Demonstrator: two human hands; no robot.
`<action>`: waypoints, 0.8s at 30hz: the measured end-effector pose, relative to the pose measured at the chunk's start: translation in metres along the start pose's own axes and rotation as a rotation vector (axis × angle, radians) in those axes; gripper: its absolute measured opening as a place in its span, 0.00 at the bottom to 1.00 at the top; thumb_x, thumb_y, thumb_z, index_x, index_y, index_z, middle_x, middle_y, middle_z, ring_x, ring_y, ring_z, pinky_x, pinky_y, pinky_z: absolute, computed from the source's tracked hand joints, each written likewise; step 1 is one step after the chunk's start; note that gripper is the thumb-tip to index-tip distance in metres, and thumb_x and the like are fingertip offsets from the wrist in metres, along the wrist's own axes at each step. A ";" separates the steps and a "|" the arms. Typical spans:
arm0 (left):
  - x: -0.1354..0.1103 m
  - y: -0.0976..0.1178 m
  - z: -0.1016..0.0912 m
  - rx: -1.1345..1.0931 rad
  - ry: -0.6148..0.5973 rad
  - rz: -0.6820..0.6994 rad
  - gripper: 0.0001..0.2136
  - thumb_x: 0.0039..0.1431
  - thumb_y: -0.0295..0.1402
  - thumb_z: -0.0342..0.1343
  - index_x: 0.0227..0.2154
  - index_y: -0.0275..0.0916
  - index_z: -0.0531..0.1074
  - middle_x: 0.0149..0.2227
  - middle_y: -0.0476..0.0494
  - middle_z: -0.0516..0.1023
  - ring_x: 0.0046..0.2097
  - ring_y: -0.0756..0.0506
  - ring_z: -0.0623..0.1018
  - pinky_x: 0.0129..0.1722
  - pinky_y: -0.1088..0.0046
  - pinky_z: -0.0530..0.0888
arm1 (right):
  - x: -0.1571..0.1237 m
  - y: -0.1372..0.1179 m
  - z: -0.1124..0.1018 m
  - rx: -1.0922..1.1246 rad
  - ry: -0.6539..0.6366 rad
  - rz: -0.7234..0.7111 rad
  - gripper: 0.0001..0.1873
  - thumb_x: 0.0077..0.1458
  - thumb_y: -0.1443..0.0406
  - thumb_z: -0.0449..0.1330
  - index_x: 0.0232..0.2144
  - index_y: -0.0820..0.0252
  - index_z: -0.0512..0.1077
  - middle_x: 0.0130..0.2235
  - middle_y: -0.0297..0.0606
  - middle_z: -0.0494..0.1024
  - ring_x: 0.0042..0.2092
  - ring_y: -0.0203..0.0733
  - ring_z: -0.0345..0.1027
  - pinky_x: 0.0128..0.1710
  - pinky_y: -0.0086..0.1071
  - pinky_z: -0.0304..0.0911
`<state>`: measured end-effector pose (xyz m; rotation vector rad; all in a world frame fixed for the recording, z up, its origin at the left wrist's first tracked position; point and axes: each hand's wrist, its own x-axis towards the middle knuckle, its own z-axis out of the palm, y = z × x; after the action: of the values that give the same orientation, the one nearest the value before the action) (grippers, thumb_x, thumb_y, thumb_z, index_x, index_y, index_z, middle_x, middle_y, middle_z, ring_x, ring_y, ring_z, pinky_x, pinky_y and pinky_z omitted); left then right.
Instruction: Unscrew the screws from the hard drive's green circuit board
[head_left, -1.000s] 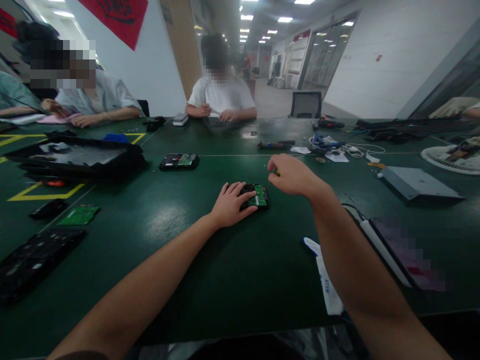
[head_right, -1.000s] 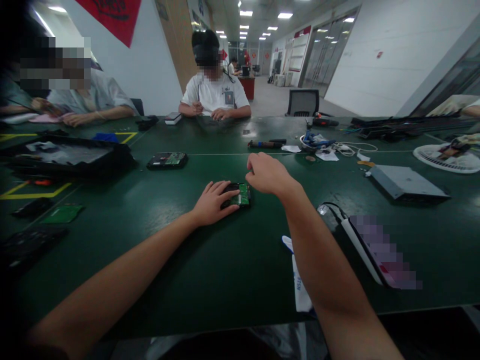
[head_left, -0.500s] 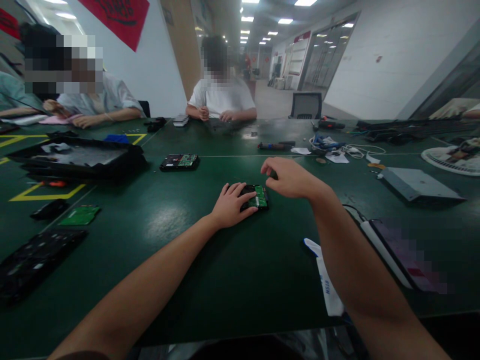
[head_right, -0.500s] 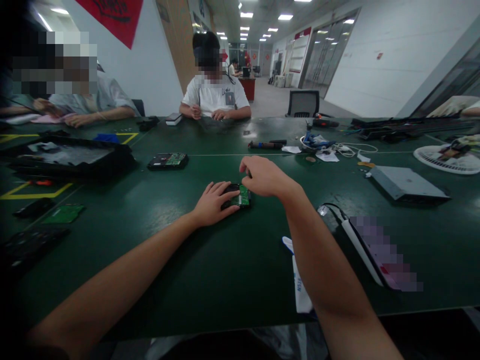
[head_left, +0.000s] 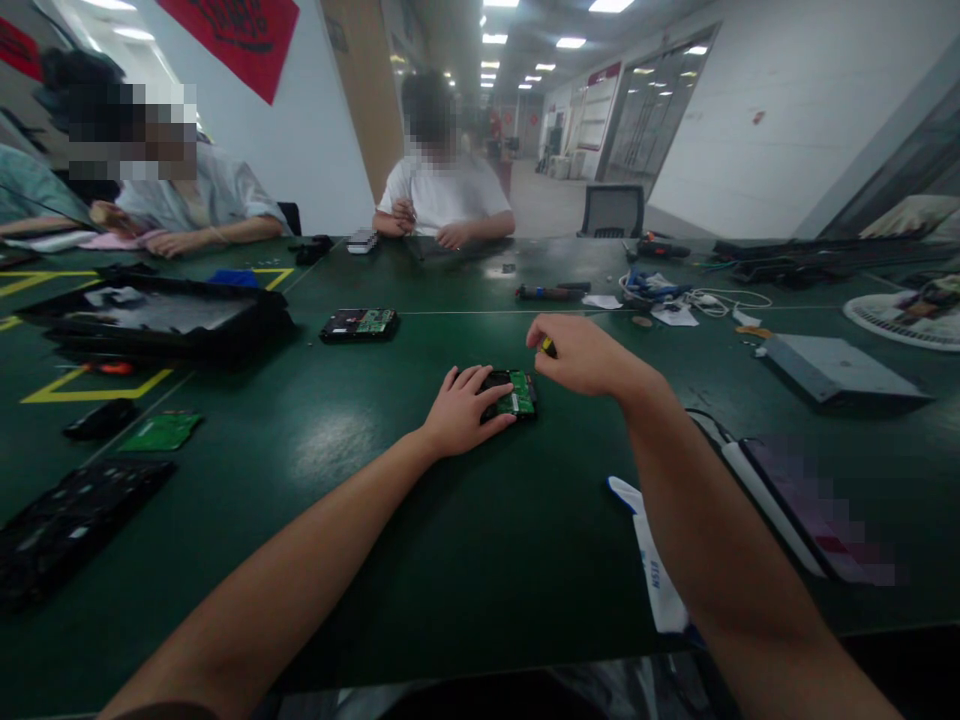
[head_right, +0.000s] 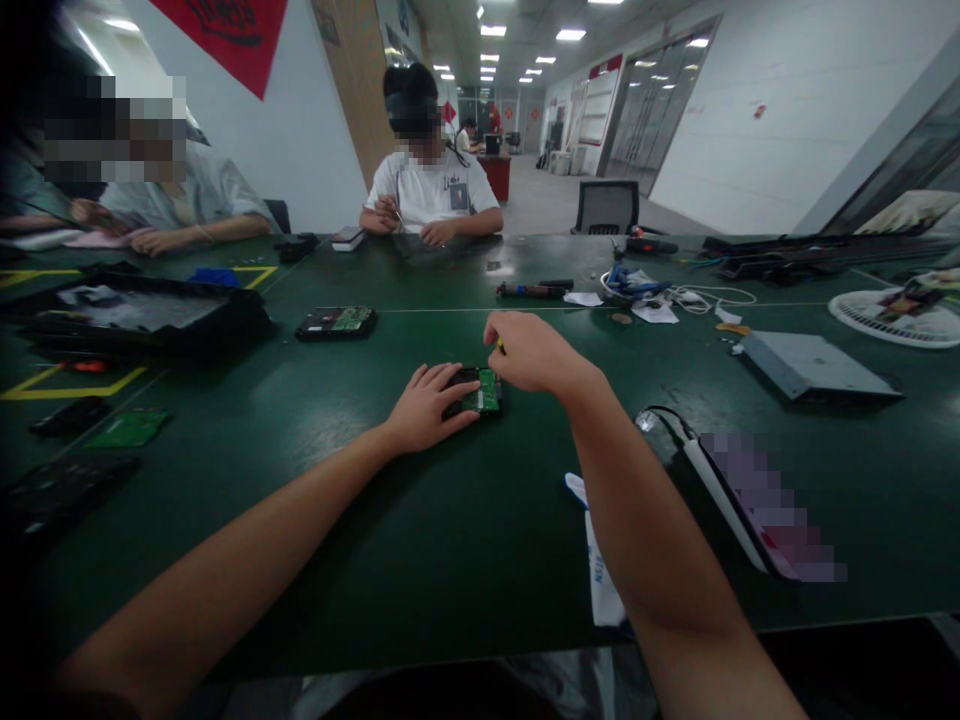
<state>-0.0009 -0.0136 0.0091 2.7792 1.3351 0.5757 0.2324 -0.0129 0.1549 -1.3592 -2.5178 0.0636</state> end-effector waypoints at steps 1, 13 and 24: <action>0.000 0.000 0.000 0.002 0.001 -0.001 0.28 0.69 0.57 0.52 0.66 0.53 0.70 0.72 0.40 0.63 0.72 0.31 0.62 0.72 0.37 0.53 | 0.000 0.000 0.000 -0.017 0.009 0.025 0.09 0.59 0.68 0.57 0.42 0.58 0.74 0.46 0.45 0.82 0.47 0.50 0.74 0.49 0.41 0.66; 0.000 0.000 -0.001 0.009 -0.012 0.000 0.28 0.70 0.58 0.51 0.66 0.53 0.70 0.72 0.40 0.62 0.72 0.31 0.61 0.72 0.37 0.53 | 0.000 0.006 0.001 -0.023 0.017 0.027 0.09 0.60 0.68 0.58 0.42 0.59 0.75 0.45 0.46 0.82 0.46 0.50 0.75 0.46 0.40 0.66; 0.000 -0.001 0.002 -0.011 0.005 0.001 0.28 0.69 0.57 0.53 0.66 0.52 0.70 0.72 0.39 0.62 0.72 0.29 0.62 0.72 0.37 0.53 | 0.002 0.002 0.003 -0.021 0.014 0.002 0.08 0.58 0.70 0.58 0.40 0.59 0.74 0.44 0.44 0.83 0.44 0.48 0.75 0.45 0.38 0.64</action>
<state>-0.0006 -0.0127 0.0073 2.7719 1.3278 0.5884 0.2327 -0.0098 0.1521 -1.3656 -2.5121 0.0273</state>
